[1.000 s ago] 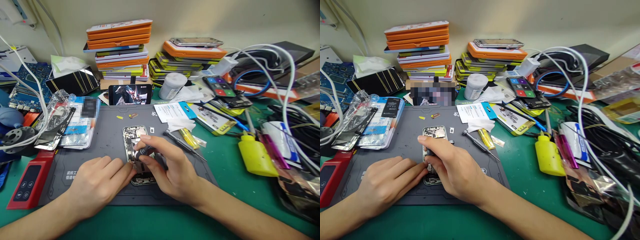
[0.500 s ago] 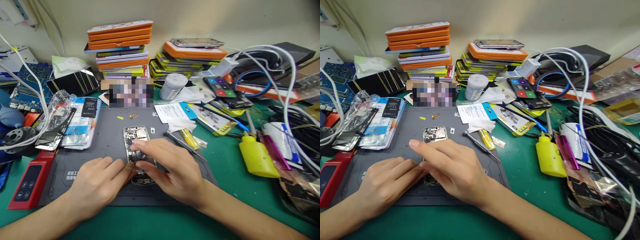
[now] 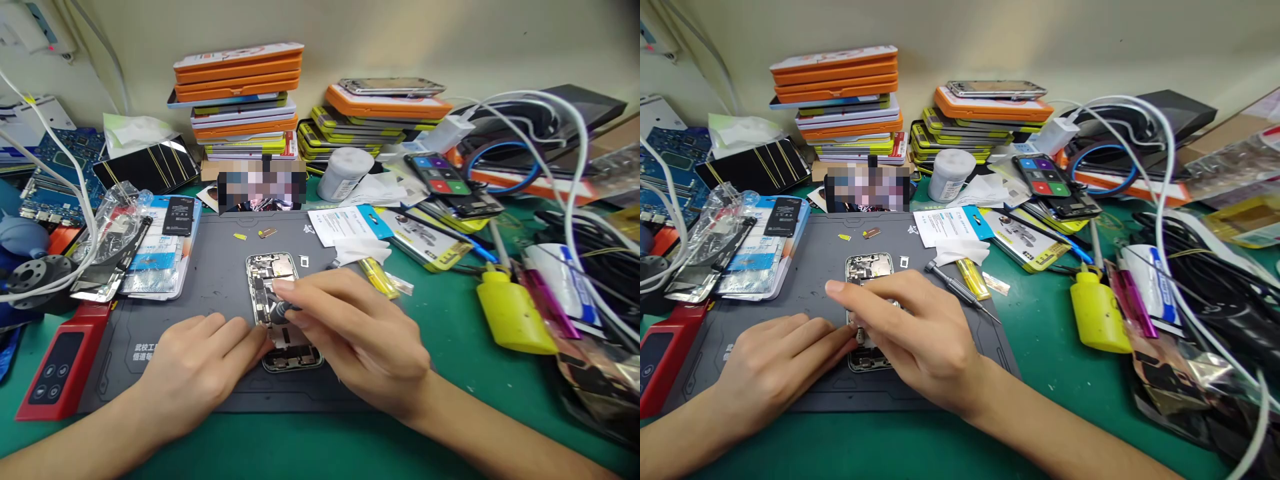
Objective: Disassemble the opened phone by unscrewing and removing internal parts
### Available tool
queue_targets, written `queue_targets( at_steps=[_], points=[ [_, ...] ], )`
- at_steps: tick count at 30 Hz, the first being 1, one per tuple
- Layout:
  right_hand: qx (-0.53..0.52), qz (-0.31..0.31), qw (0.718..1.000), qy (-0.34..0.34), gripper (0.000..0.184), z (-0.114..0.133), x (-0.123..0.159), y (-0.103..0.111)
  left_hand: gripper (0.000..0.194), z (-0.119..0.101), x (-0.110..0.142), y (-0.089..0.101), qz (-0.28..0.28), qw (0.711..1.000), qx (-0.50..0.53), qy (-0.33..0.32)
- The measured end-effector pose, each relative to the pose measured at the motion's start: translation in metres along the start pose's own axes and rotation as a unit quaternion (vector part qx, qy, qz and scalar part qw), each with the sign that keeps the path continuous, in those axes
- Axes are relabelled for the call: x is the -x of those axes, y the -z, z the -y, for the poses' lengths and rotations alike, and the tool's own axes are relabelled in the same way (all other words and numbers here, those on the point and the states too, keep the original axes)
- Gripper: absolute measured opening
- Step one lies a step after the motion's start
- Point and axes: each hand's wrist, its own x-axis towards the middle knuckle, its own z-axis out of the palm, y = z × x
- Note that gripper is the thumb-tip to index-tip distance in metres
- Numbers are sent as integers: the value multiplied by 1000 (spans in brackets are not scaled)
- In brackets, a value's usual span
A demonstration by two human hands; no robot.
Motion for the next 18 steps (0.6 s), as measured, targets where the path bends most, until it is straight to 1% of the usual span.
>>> queue_targets(
  at_steps=[8, 11, 13, 18],
  points=[
    [-1, -3, 1000, 11, 55, 0, -1, 1, 21, 0, 2, -2, -4, 1000, 16, 15],
    [-6, 9, 1000, 1, 60, 0, -2, 1, 22, 0, 2, -3, -5, 1000, 19, 18],
    [-4, 3, 1000, -9, 62, 0, -2, 1, 22, 0, 1, -3, -6, 1000, 21, 17],
    [-6, -11, 1000, -9, 56, -1, -1, 0, 22, 1, 0, -1, -1, 1000, 24, 11]
  ],
)
